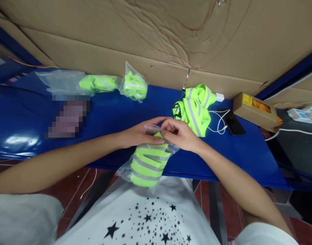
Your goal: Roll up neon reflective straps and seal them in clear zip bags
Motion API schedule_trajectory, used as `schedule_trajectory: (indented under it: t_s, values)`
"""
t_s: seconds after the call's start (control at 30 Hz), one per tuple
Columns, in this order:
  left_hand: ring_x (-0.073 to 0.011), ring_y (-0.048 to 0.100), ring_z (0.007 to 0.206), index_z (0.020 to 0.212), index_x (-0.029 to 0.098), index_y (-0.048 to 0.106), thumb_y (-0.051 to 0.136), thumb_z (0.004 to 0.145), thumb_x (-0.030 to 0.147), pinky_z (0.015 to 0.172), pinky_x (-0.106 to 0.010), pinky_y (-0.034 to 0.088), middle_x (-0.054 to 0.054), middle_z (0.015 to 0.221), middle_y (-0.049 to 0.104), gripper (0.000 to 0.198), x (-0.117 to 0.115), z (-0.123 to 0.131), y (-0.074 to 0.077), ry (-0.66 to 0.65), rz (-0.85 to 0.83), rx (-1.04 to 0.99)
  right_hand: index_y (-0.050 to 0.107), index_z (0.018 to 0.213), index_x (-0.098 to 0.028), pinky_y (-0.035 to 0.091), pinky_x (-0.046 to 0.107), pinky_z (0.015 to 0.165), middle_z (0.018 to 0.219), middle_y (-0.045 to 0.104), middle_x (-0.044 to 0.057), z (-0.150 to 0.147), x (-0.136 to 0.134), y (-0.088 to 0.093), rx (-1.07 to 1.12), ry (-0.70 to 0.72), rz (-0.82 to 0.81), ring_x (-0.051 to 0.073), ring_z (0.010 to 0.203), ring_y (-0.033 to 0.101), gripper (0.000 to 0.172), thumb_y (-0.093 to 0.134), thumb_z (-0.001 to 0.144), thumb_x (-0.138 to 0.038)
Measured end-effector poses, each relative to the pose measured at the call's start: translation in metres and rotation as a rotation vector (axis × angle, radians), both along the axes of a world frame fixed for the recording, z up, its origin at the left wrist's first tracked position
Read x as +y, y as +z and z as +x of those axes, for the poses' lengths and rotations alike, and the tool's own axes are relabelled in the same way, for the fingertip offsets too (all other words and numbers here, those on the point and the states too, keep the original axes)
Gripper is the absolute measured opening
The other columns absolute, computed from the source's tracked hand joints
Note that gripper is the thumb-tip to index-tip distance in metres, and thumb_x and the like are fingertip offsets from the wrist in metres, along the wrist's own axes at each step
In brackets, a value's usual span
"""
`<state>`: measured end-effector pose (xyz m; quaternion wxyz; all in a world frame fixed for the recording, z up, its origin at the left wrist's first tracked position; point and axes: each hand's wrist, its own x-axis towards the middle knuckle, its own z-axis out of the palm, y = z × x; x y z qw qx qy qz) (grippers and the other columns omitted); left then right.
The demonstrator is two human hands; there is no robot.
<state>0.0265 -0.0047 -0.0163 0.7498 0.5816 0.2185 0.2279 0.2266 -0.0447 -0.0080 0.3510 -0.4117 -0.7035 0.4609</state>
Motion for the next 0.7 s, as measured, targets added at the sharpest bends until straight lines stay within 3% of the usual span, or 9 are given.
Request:
schedule_trajectory:
  t_s: [0.13, 0.27, 0.4, 0.5, 0.7]
  values:
    - [-0.028, 0.064, 0.124, 0.141, 0.021, 0.054, 0.09, 0.073, 0.025, 0.102, -0.042, 0.05, -0.012, 0.133, 0.067, 0.077, -0.001, 0.002, 0.0, -0.04, 0.011, -0.002, 0.056, 0.08, -0.021, 0.032, 0.023, 0.05, 0.059, 0.05, -0.007, -0.001, -0.001, 0.001, -0.015, -0.017, 0.035, 0.009, 0.051, 0.044, 0.013, 0.064, 0.09, -0.024]
    - [-0.021, 0.068, 0.107, 0.137, 0.021, 0.057, 0.087, 0.077, 0.032, 0.091, -0.033, 0.052, -0.008, 0.12, 0.071, 0.068, 0.001, -0.002, 0.006, 0.049, 0.081, 0.034, 0.053, 0.077, -0.021, 0.03, 0.023, 0.051, 0.06, 0.045, -0.008, 0.003, 0.001, 0.001, -0.047, -0.051, 0.073, 0.009, 0.053, 0.04, 0.012, 0.062, 0.085, -0.02]
    - [-0.0133, 0.064, 0.075, 0.104, 0.015, 0.068, 0.078, 0.084, 0.046, 0.069, -0.026, 0.05, -0.002, 0.087, 0.071, 0.038, 0.012, -0.014, 0.017, 0.189, 0.171, 0.128, 0.051, 0.074, -0.021, 0.028, 0.024, 0.052, 0.06, 0.043, -0.008, 0.009, 0.005, -0.001, -0.092, -0.121, 0.101, 0.009, 0.054, 0.039, 0.013, 0.059, 0.082, -0.017]
    - [-0.0115, 0.062, 0.069, 0.086, 0.013, 0.067, 0.079, 0.082, 0.046, 0.067, -0.025, 0.05, -0.003, 0.082, 0.071, 0.035, 0.02, -0.018, 0.021, 0.216, 0.26, 0.114, 0.05, 0.074, -0.021, 0.027, 0.025, 0.052, 0.06, 0.042, -0.007, 0.012, 0.007, -0.002, -0.092, -0.139, 0.096, 0.009, 0.054, 0.038, 0.017, 0.059, 0.088, -0.021]
    - [-0.0121, 0.063, 0.07, 0.093, 0.014, 0.071, 0.076, 0.085, 0.046, 0.066, -0.024, 0.05, -0.003, 0.084, 0.072, 0.033, 0.016, -0.014, 0.017, 0.259, 0.347, 0.122, 0.061, 0.092, -0.021, 0.026, 0.025, 0.051, 0.06, 0.04, -0.008, 0.012, 0.007, -0.003, -0.062, -0.1, 0.093, 0.01, 0.052, 0.036, 0.013, 0.06, 0.097, -0.032]
